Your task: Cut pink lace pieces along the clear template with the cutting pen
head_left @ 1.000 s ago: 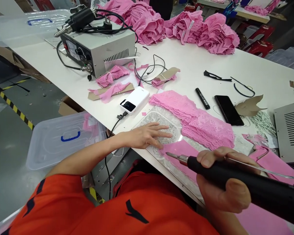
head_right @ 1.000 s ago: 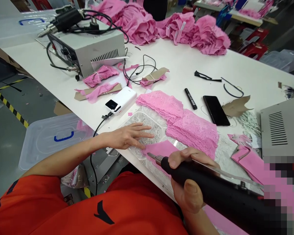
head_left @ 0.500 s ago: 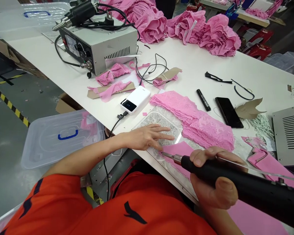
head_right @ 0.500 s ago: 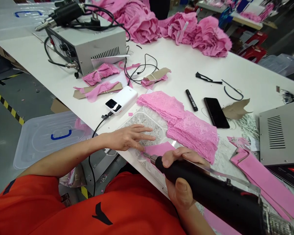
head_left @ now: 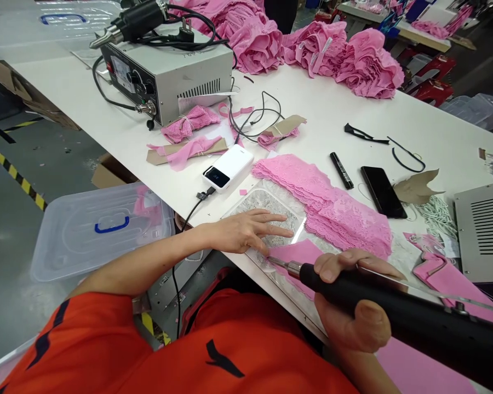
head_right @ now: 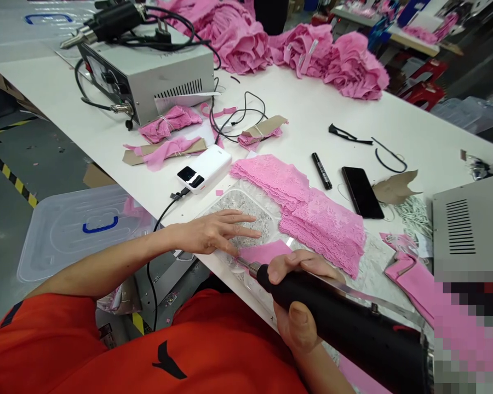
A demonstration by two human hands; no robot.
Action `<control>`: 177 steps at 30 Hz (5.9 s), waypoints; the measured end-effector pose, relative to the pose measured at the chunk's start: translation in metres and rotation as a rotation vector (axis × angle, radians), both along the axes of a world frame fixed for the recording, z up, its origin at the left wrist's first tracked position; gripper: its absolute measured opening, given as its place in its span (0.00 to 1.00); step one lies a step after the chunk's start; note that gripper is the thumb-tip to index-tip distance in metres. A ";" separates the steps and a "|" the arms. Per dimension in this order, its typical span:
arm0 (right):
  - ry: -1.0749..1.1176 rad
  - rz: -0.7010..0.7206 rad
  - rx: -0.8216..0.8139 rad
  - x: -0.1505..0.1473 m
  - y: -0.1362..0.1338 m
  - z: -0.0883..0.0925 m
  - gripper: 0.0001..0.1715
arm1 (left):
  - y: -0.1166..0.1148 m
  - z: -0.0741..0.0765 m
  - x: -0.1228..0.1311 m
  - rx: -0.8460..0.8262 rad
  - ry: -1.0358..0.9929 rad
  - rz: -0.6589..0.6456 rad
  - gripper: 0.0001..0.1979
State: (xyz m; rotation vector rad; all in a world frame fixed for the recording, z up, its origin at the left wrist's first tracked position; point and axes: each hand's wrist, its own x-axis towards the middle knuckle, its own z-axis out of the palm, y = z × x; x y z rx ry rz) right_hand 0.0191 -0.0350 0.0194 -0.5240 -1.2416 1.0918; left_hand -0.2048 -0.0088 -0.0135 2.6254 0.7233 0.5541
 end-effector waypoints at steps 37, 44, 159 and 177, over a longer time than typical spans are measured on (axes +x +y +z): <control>0.000 -0.159 0.055 0.006 0.022 0.007 0.10 | -0.005 -0.001 -0.003 0.117 -0.046 0.025 0.21; 0.058 -0.453 -0.023 0.042 0.052 0.015 0.09 | -0.005 0.003 0.011 0.134 -0.071 0.026 0.17; 0.021 -0.161 -0.018 0.009 0.027 0.006 0.07 | -0.037 0.003 -0.002 0.122 0.013 0.059 0.21; 0.067 -0.400 -0.032 0.051 0.040 0.023 0.07 | -0.022 0.012 0.002 0.205 0.064 0.100 0.19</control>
